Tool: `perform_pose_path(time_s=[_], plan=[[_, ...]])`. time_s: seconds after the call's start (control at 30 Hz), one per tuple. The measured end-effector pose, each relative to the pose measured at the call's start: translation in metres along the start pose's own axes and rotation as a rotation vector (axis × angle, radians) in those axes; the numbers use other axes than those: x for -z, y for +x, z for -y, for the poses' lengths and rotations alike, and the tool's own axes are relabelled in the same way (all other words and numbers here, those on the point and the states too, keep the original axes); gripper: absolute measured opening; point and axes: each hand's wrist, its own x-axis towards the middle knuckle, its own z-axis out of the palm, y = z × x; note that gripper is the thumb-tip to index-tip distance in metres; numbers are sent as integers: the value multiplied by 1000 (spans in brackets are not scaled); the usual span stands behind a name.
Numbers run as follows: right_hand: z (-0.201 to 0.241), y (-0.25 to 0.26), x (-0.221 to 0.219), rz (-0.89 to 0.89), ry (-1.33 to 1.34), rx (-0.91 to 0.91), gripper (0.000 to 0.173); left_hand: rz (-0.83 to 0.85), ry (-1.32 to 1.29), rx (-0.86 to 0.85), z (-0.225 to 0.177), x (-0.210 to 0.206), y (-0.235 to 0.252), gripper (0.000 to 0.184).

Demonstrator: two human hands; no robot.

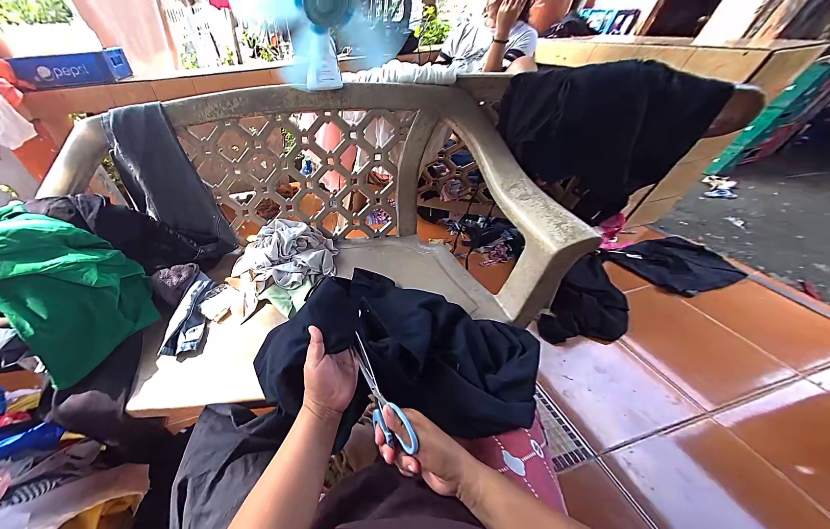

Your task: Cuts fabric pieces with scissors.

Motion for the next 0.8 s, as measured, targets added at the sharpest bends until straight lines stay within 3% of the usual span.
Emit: perform_pose_path(time_s=[0.23, 0.43, 0.8], plan=[[6, 6, -5, -88, 57, 50, 40, 75, 133, 13, 14, -5, -17, 56], [9, 12, -4, -137, 86, 105, 42, 143, 362, 88, 15, -8, -33, 75], [-3, 13, -12, -269, 79, 214, 34, 94, 301, 117, 18, -10, -34, 80]])
